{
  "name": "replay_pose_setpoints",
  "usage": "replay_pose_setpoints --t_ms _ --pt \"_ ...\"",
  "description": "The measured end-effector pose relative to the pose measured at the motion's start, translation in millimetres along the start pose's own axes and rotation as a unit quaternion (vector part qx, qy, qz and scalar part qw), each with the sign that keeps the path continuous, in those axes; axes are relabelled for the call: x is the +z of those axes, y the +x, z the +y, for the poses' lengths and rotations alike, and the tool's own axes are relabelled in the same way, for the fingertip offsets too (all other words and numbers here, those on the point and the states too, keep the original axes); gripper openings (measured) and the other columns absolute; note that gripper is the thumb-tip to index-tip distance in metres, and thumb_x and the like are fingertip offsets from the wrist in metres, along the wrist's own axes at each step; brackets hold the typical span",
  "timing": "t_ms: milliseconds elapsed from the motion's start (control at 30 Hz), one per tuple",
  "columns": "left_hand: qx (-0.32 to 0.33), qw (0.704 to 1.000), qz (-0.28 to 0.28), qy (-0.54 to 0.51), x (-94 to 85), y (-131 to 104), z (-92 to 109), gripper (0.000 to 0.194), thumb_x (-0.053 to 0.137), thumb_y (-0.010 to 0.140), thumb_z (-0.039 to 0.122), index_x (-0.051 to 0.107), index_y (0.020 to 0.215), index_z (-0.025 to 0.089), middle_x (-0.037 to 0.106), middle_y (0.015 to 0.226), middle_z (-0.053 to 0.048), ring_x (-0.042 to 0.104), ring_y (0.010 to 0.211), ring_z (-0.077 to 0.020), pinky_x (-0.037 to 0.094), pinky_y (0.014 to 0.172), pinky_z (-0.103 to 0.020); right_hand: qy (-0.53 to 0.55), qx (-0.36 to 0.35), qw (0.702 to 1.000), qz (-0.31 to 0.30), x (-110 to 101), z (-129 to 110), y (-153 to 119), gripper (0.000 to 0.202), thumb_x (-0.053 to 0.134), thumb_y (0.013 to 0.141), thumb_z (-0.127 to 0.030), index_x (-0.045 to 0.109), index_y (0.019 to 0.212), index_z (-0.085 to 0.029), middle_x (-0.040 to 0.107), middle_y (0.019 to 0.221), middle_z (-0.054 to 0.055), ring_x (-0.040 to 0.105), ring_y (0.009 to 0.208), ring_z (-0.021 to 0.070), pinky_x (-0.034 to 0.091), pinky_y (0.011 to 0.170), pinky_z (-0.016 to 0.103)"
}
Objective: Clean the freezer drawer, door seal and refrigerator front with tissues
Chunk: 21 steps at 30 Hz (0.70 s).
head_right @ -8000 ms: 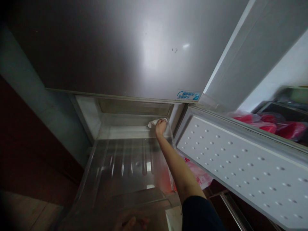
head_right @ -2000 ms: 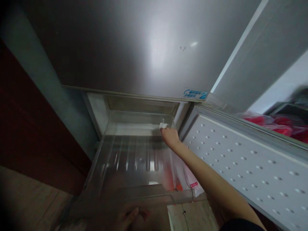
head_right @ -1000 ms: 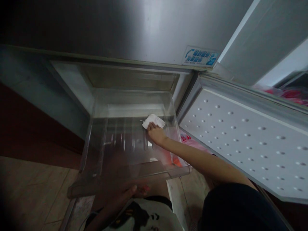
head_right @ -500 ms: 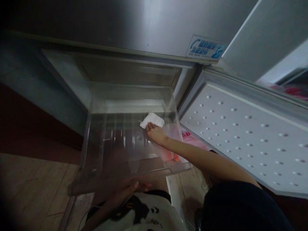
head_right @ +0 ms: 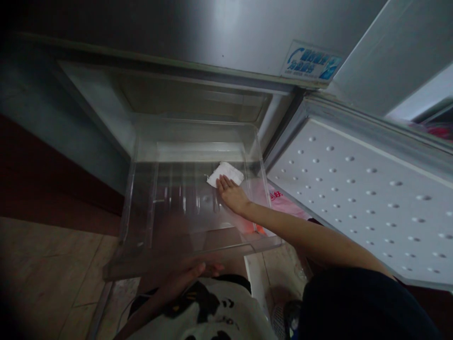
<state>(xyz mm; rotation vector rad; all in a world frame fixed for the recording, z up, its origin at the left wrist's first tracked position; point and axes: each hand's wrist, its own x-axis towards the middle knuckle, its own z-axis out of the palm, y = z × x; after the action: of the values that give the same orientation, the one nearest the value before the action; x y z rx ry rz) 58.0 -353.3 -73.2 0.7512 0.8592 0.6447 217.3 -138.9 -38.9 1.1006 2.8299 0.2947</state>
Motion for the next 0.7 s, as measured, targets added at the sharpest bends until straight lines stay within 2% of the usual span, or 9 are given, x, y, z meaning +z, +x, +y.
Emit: replay_pose_setpoints --t_ms 133,333,467,600,700 --pt "0.05 0.998 0.002 0.026 -1.1 1.7 -1.6 0.058 0.052 0.079 0.068 0.073 0.09 0.015 0.069 0.115 -0.013 0.063 0.105 -0.0275 0.04 0.103 -0.044 0.014 0.0 1.0 0.003 3.1 2.3 1.4 0.05 0.032 0.089 0.001 0.041 0.137 0.004 0.04 0.145 0.026 0.035 0.138 0.0283 0.038 0.11 0.043" --pt "0.07 0.996 -0.023 0.048 -2.7 2.9 0.4 0.053 0.049 0.086 0.061 0.072 0.102 0.016 0.07 0.111 -0.012 0.062 0.106 -0.0258 0.036 0.107 -0.043 0.039 -0.01 0.999 -0.016 -1.1 2.4 -0.7 0.048 0.033 0.09 -0.001 0.045 0.136 0.002 0.043 0.143 0.023 0.038 0.137 0.0272 0.037 0.111 0.042" --pt "0.072 0.996 -0.029 0.045 -2.3 3.6 0.3 0.052 0.048 0.086 0.061 0.072 0.1 0.017 0.069 0.113 -0.011 0.062 0.107 -0.0255 0.036 0.107 -0.042 0.072 -0.011 0.997 -0.037 -5.3 0.0 -9.5 0.049 0.034 0.089 0.0 0.046 0.136 -0.001 0.044 0.144 0.02 0.04 0.136 0.0249 0.038 0.111 0.042" --pt "0.082 0.995 -0.015 0.049 -1.2 3.4 1.0 0.055 0.05 0.083 0.065 0.073 0.092 0.017 0.071 0.108 -0.011 0.064 0.102 -0.0256 0.04 0.103 -0.042 0.133 -0.014 0.989 -0.059 -12.2 -1.2 -20.9 0.052 0.031 0.086 0.005 0.05 0.133 -0.005 0.047 0.142 0.017 0.042 0.134 0.0235 0.036 0.112 0.045" --pt "0.083 0.995 -0.013 0.045 -0.4 2.6 2.4 0.054 0.05 0.083 0.064 0.074 0.089 0.016 0.072 0.107 -0.011 0.065 0.101 -0.025 0.041 0.102 -0.041 0.236 -0.023 0.968 -0.082 -23.6 1.8 -27.4 0.049 0.033 0.088 0.001 0.055 0.131 -0.011 0.053 0.138 0.014 0.049 0.129 0.0221 0.036 0.111 0.043"
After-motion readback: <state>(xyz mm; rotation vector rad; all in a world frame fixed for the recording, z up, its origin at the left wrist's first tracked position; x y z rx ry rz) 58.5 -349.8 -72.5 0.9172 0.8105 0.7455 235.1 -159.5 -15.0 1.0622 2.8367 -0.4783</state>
